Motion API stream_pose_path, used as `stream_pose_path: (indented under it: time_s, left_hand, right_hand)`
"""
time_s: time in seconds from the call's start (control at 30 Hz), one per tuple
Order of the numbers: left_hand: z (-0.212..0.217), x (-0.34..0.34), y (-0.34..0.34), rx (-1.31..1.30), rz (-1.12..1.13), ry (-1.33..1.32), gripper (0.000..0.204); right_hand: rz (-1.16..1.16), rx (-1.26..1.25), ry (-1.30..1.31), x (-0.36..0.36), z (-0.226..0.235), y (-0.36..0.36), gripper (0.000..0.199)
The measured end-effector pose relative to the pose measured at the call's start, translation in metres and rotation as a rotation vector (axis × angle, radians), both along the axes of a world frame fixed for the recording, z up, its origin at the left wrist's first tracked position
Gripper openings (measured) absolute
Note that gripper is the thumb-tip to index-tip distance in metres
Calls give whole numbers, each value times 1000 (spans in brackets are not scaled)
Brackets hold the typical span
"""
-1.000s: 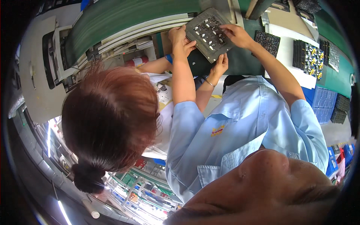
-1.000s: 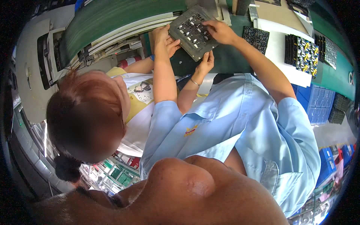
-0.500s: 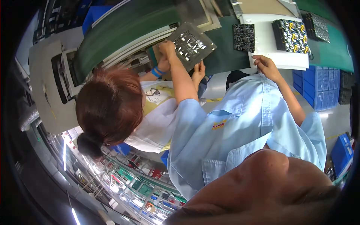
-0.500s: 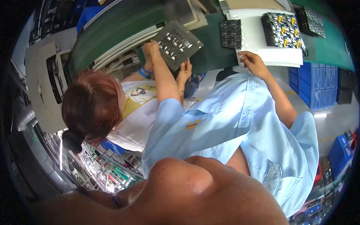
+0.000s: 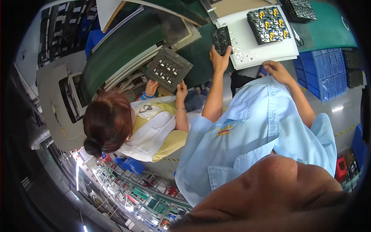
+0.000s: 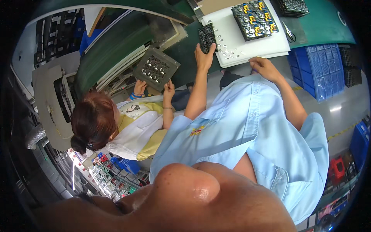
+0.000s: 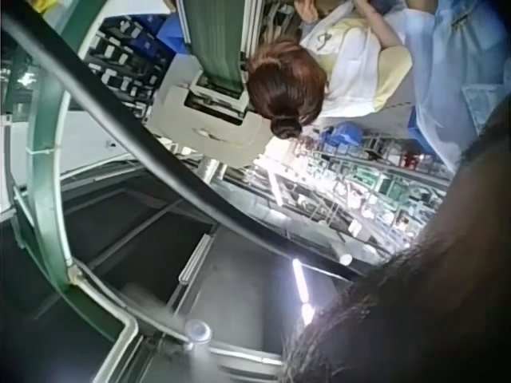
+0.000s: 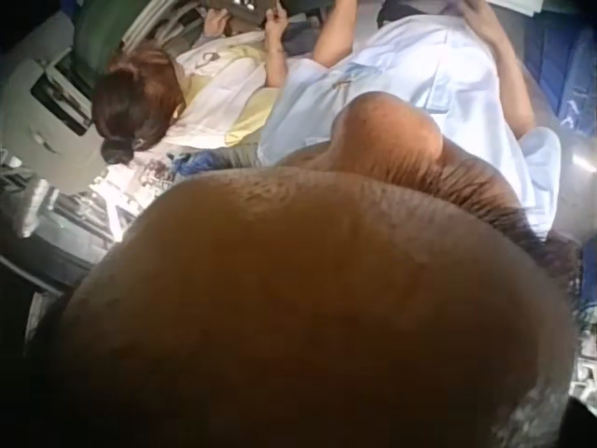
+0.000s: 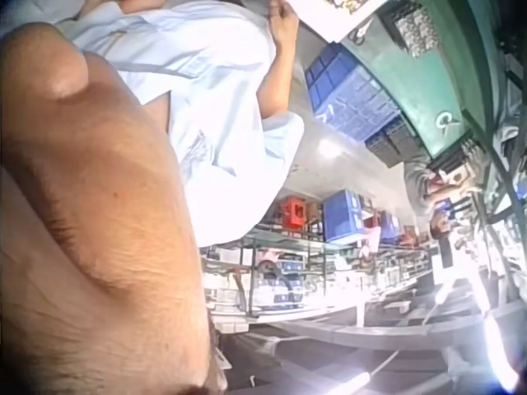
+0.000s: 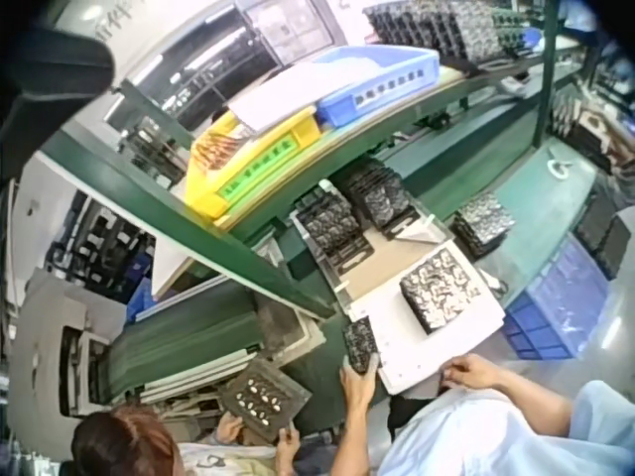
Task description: The person handles and turns over circuit boards by hand, takes a board from the conveyor, and fits circuit boards into a fixture on the table.
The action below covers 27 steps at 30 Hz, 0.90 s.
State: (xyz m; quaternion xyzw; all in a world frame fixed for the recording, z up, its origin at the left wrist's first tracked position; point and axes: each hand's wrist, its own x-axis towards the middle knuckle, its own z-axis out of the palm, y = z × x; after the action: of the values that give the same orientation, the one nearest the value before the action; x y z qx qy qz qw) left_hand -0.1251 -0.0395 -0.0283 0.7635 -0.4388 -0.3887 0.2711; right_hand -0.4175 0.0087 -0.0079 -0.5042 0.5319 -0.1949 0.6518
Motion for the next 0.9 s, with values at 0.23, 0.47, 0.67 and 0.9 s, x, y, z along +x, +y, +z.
stream_pose_path:
  time_s: [0.23,0.47,0.67,0.9]
  left_hand:
    - [-29,-46,-24,-149,-154,-218,111]
    - [-34,-44,-35,-195,-138,-376,62]
    - [-9,20,-28,-191,-2,-164,38]
    - [72,9,-3,-407,175,1033,37]
  right_hand:
    - [-158,71,93,-101,-43,36,33]
    - [-172,74,94,-100,-42,20,33]
    - [-86,37,-10,-72,-27,4,31]
    - [-106,83,-119,-28,67,-35,31]
